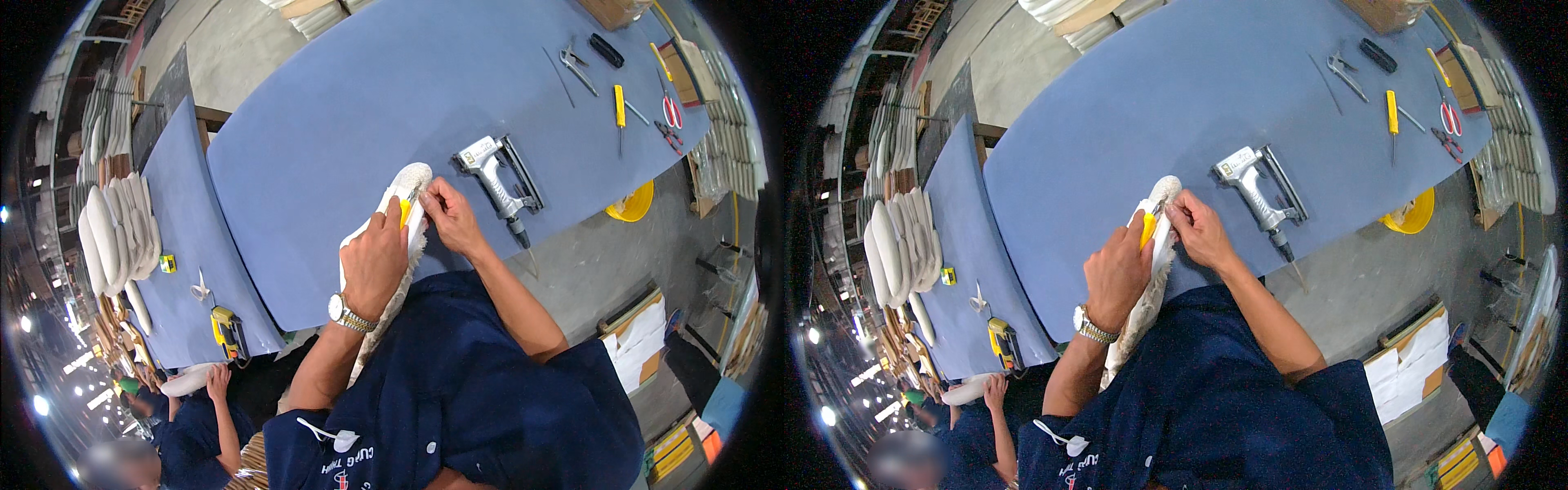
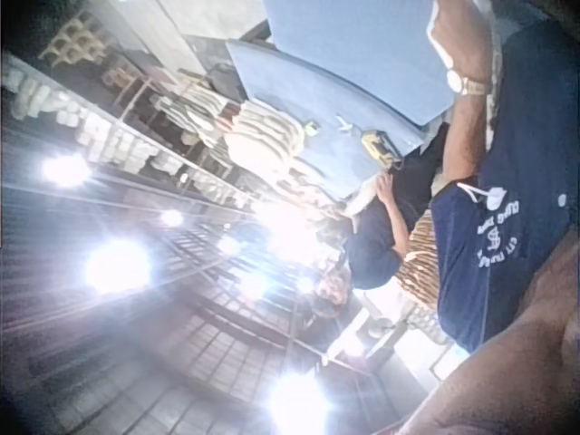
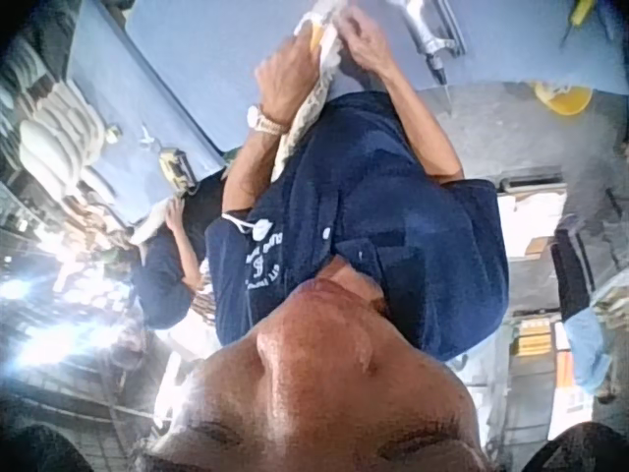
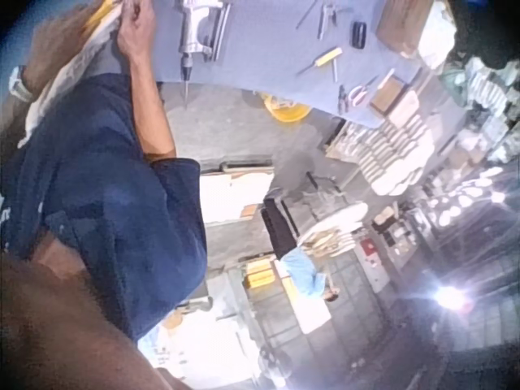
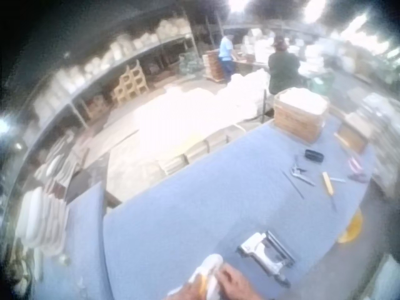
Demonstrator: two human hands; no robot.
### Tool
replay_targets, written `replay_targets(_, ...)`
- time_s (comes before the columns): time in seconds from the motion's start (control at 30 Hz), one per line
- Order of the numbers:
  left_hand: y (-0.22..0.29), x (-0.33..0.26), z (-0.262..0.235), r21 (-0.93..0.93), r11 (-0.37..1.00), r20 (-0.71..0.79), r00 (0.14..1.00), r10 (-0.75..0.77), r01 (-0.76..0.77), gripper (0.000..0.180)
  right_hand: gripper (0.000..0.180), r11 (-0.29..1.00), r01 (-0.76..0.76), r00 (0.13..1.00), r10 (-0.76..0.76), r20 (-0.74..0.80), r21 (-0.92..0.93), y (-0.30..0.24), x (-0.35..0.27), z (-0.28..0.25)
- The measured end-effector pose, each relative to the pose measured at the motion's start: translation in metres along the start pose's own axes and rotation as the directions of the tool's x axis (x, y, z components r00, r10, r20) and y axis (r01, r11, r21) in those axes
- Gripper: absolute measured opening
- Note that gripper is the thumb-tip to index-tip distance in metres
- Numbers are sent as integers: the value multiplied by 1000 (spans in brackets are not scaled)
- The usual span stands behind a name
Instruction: The person staples fabric onto cushion foam using a pneumatic staple gun, trims excess fabric with a utility knife, and folds edges to fit the foam. The person handles multiple cushion pieces and places finished units on the table.
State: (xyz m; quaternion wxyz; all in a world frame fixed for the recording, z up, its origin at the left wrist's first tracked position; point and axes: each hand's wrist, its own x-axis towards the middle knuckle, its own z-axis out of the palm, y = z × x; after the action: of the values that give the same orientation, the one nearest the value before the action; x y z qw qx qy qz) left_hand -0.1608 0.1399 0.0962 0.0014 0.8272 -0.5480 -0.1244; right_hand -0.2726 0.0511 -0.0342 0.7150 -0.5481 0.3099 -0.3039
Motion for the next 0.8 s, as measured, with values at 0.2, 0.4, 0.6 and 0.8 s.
replay_targets(0.2,-1,4,5,-2,997,-20,997,74,-74,41,22,999,-31,999,32,12,-30,-6,0,-5)
replay_targets(0.4,1,0,5,30,988,-18,988,150,-150,40,24,996,-14,999,17,34,-88,7,-4,-15)
replay_targets(0.6,1,-12,9,-5,991,-16,991,133,-133,40,26,988,5,1000,-5,0,-152,12,-11,-18)
replay_targets(0.8,2,-38,21,-122,992,81,995,54,-44,48,25,997,-69,997,70,42,-22,28,-25,-35)
